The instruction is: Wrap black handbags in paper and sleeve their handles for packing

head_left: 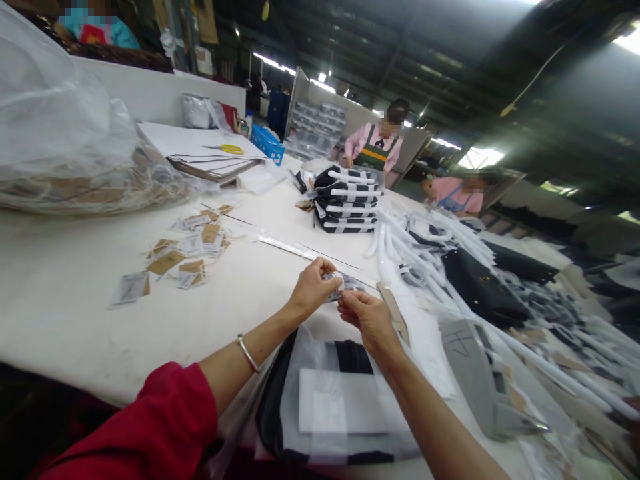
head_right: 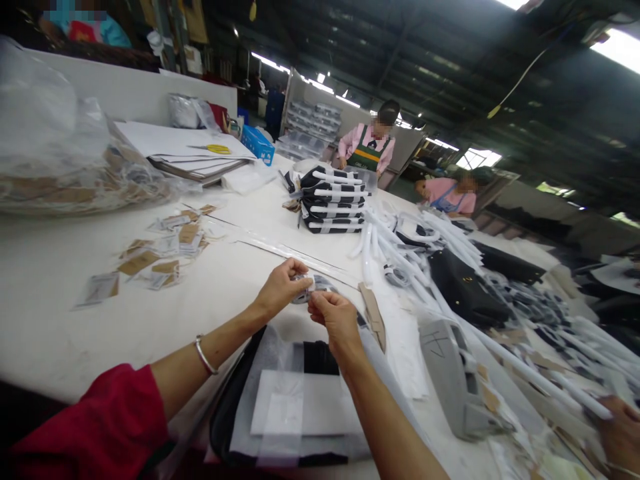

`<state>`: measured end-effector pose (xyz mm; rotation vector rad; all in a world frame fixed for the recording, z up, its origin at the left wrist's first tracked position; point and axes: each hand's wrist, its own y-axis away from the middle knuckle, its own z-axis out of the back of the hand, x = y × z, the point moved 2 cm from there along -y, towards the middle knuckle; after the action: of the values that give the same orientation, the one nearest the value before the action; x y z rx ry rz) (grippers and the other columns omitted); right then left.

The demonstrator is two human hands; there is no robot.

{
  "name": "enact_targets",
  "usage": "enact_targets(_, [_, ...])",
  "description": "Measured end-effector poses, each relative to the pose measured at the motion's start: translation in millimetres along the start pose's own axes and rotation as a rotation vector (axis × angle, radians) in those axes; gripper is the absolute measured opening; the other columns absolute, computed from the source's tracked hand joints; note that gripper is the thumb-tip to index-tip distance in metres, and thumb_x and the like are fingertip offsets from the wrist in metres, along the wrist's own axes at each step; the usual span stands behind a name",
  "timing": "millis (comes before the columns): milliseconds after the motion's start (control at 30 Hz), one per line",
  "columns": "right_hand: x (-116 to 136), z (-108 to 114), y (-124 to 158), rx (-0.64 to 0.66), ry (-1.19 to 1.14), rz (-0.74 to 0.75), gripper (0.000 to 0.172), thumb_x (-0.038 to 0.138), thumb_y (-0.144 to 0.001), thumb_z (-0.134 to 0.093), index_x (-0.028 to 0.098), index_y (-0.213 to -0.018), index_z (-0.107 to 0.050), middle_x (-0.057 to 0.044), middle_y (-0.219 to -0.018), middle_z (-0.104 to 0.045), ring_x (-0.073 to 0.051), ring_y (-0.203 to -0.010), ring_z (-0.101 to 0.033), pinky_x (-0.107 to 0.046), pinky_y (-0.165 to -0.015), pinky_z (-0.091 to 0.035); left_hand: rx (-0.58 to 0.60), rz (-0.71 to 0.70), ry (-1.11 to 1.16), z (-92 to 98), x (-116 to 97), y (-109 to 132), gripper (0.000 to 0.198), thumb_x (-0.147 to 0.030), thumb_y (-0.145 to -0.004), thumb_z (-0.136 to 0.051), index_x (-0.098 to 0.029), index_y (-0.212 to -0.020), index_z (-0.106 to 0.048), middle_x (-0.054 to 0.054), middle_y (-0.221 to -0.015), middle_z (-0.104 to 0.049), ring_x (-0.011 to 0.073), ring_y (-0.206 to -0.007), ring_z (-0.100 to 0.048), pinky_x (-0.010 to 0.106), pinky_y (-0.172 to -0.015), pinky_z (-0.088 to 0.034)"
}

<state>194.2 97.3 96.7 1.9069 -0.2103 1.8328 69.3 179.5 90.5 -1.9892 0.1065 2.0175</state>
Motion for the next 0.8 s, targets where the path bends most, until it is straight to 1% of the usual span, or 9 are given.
enact_targets(100, [0.9,0.7,4.3,0.054,-0.097,-0.071,0.05,0.043,-0.047,-0.091,0.015,-0.08,-0.066,-0.003,-0.067,-0.07,-0.015,-0.059,-0.065,-0.026,-0.058,-0.055,-0.006,0.028,0.093,-1.7,4.2,-0.3,0.024,-0.023,-0.065,-0.073,-0.019,-0.085,-0.06,-0.001,-0.076,-0.063,0.0147,-0.071,-0.059,0.024,-0.064,-0.045])
enact_targets(200, [-1.3,1.5,5.9,0.004,-0.129,-0.044,0.058,0.041,-0.046,-0.093,0.019,-0.086,-0.056,-0.002,-0.066,-0.071,-0.017,-0.057,-0.067,-0.028,-0.056,-0.057,0.005,0.066,0.173,-3.5,6.7,-1.0,0.026,-0.023,-0.064,-0.074,-0.019,-0.085,-0.059,-0.003,-0.069,-0.061,0.0122,-0.062,-0.056,0.022,-0.057,-0.042])
enact_targets(300, [-6.3,-0.8,5.3,-0.038,-0.153,0.04,0.06,0.04,-0.047,-0.092,0.022,-0.083,-0.047,-0.002,-0.064,-0.071,-0.02,-0.057,-0.069,-0.032,-0.058,-0.059,0.015,0.105,0.235,-4.1,7.5,-2.9,0.028,-0.023,-0.062,-0.075,-0.018,-0.085,-0.058,-0.003,-0.066,-0.061,0.0109,-0.058,-0.055,0.021,-0.054,-0.042])
enact_targets(400, [-9.2,-5.6,2.4,-0.034,-0.142,0.15,0.056,0.036,-0.052,-0.089,0.023,-0.081,-0.044,-0.001,-0.064,-0.071,-0.021,-0.06,-0.07,-0.035,-0.063,-0.06,0.035,0.168,0.306,-3.8,8.5,-5.0,0.029,-0.024,-0.063,-0.074,-0.017,-0.085,-0.057,-0.001,-0.067,-0.063,0.0111,-0.056,-0.057,0.021,-0.052,-0.043])
enact_targets(500, [-9.5,-9.5,-2.6,-0.047,-0.08,0.194,0.05,0.035,-0.056,-0.085,0.024,-0.081,-0.043,-0.001,-0.064,-0.071,-0.022,-0.059,-0.069,-0.035,-0.06,-0.058,0.061,0.236,0.345,-2.3,10.9,-7.8,0.028,-0.024,-0.062,-0.074,-0.015,-0.082,-0.057,0.0,-0.064,-0.062,0.0107,-0.052,-0.055,0.021,-0.049,-0.042])
enact_targets(567, [-7.8,-10.0,-5.5,-0.064,0.063,0.215,0.044,0.038,-0.062,-0.08,0.025,-0.081,-0.043,-0.001,-0.064,-0.07,-0.022,-0.057,-0.068,-0.034,-0.056,-0.055,0.075,0.268,0.352,0.0,13.2,-10.9,0.025,-0.025,-0.062,-0.074,-0.015,-0.079,-0.058,-0.001,-0.06,-0.06,0.0102,-0.05,-0.053,0.021,-0.049,-0.042])
enact_targets(667, [0.4,-4.7,-5.8,-0.189,0.545,0.347,0.034,0.045,-0.073,-0.074,0.025,-0.079,-0.047,0.0,-0.059,-0.065,-0.021,-0.053,-0.063,-0.032,-0.054,-0.046,0.109,0.297,0.344,3.9,16.4,-16.7,0.023,-0.025,-0.061,-0.074,-0.015,-0.075,-0.058,-0.001,-0.058,-0.059,0.0103,-0.05,-0.053,0.021,-0.05,-0.042])
enact_targets(733, [10.4,-0.7,-3.5,-0.278,0.931,0.534,0.03,0.048,-0.078,-0.072,0.023,-0.081,-0.054,-0.003,-0.061,-0.064,-0.023,-0.061,-0.063,-0.033,-0.06,-0.043,0.148,0.309,0.326,5.3,18.1,-20.2,0.021,-0.025,-0.061,-0.072,-0.015,-0.073,-0.058,-0.001,-0.057,-0.058,0.0104,-0.049,-0.052,0.021,-0.049,-0.041])
enact_targets(800, [20.6,-0.6,-2.2,-0.258,1.23,0.772,0.025,0.042,-0.082,-0.071,0.021,-0.093,-0.062,-0.009,-0.081,-0.07,-0.028,-0.081,-0.065,-0.037,-0.072,-0.043,0.197,0.314,0.297,4.7,19.8,-22.9,0.018,-0.026,-0.061,-0.071,-0.016,-0.068,-0.057,-0.002,-0.055,-0.056,0.0105,-0.049,-0.051,0.022,-0.049,-0.04])
